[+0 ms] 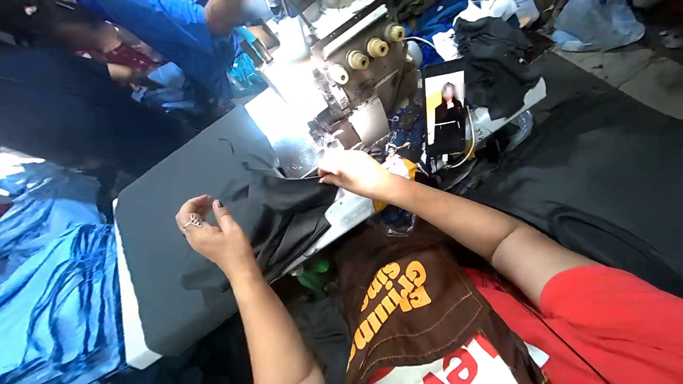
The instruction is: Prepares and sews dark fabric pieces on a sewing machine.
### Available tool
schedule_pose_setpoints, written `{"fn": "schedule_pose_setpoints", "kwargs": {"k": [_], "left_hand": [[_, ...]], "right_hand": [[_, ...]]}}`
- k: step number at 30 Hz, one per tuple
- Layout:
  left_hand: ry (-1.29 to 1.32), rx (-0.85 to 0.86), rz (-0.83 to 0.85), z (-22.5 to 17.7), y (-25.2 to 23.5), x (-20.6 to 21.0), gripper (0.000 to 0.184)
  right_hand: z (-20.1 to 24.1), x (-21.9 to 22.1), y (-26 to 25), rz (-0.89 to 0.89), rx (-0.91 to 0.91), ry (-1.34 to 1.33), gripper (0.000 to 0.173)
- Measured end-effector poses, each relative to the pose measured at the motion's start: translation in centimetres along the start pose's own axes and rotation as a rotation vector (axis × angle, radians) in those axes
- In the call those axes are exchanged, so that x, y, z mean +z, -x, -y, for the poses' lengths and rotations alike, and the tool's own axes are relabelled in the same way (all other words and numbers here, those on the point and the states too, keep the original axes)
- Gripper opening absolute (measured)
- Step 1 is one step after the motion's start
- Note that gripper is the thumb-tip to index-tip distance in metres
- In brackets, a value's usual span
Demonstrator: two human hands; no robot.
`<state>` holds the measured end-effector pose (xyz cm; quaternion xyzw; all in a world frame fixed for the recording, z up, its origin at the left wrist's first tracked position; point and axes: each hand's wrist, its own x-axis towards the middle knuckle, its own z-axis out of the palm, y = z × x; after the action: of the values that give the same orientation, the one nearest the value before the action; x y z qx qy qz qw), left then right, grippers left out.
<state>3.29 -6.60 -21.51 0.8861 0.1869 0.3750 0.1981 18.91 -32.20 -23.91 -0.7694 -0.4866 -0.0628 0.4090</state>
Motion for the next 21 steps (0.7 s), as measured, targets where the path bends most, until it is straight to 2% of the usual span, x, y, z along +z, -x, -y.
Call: {"fn": "schedule_pose_setpoints", "kwargs": {"k": [2,3,4,6,7,9,11,12,13,14,16,17,19,21], "left_hand": [[-0.188,-0.297,0.209,2.5,-0.1,0.5,0.065],[-0.268,-0.389,0.313,3.7,0.0,1.1,0.073],[-0.333,-0.425,0.391,4.7,0.2,1.8,0.072],[-0.386,-0.390,0.426,5.8,-0.4,2.2,0.049],[-0.366,-0.340,0.379,6.1,-1.0,1.6,0.042],[-0.354,-0.271,0.196,6.5,-2.3,-0.7,0.040],[-0.380,-0.319,0.040,5.0,-3.7,-3.8,0.042],[-0.441,-0.335,0.022,4.6,-4.2,-5.2,0.041],[-0.518,-0.344,0.075,4.5,-4.5,-6.5,0.040],[-0.586,-0.340,0.187,5.0,-4.6,-7.5,0.038],[-0.649,-0.337,0.455,6.1,-4.0,-8.5,0.035],[-0.646,-0.330,0.511,5.7,-3.2,-8.4,0.037],[-0.558,-0.227,0.436,2.9,-0.9,-7.5,0.042],[-0.412,-0.049,0.343,0.1,1.3,-5.6,0.037]], "right_hand": [[-1.9,-0.8,2.1,-0.078,0.032,0.044,0.016],[-2.6,-1.5,2.6,-0.099,0.073,0.059,0.016],[-3.1,-2.1,2.8,-0.097,0.108,0.082,0.015],[-2.9,-2.9,2.9,-0.092,0.126,0.069,0.015],[-2.2,-3.0,3.1,-0.087,0.114,0.002,0.014],[0.0,-3.1,4.0,0.001,0.130,-0.264,0.012],[2.8,-2.3,5.7,0.195,0.227,-0.599,0.011],[4.0,-1.4,6.5,0.333,0.264,-0.741,0.013],[5.0,-0.4,7.1,0.494,0.260,-0.813,0.017],[5.8,0.7,7.6,0.655,0.197,-0.805,0.019],[6.9,2.5,8.0,0.912,-0.041,-0.614,0.016],[7.2,3.0,7.9,1.031,-0.145,-0.511,0.016],[7.3,3.4,6.8,1.120,-0.255,-0.372,0.018],[6.9,3.8,4.9,0.969,-0.198,-0.387,0.018]]}}
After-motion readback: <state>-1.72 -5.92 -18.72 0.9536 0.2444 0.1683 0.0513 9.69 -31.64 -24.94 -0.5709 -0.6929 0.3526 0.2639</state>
